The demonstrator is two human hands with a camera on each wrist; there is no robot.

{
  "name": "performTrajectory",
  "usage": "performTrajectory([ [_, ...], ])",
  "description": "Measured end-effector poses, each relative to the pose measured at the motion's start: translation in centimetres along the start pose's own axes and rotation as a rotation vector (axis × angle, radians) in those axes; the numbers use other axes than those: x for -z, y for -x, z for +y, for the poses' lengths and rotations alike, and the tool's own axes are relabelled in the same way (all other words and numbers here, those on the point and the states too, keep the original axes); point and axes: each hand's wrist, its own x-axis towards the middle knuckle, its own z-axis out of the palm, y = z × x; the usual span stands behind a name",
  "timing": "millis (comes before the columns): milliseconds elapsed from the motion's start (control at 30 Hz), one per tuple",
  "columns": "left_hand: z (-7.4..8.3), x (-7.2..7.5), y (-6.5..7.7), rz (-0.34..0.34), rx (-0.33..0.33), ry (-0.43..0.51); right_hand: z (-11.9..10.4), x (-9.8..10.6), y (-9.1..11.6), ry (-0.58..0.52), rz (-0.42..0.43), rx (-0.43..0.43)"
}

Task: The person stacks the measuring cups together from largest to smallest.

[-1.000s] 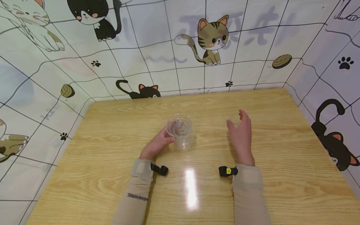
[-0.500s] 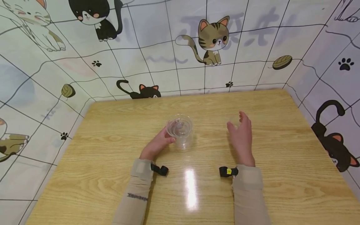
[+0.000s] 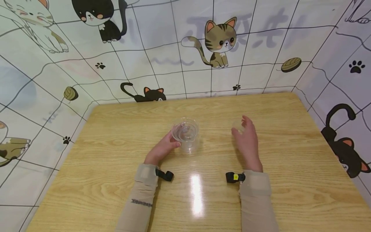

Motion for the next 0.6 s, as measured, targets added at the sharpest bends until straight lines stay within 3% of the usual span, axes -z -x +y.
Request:
performTrajectory([
  [267, -0.12, 0.06, -0.05, -0.004, 0.000, 0.004, -0.25, -0.05, 0.00, -0.019, -0.021, -0.006],
  [333, -0.77, 0.22, -0.28, 0.005, -0.006, 0.000, -0.28, -0.05, 0.00, -0.018, -0.022, -0.009],
  [600, -0.05, 0.02, -0.05, -0.003, -0.003, -0.003, 0.16, -0.05, -0.06, -0.018, -0.044, 0.008],
])
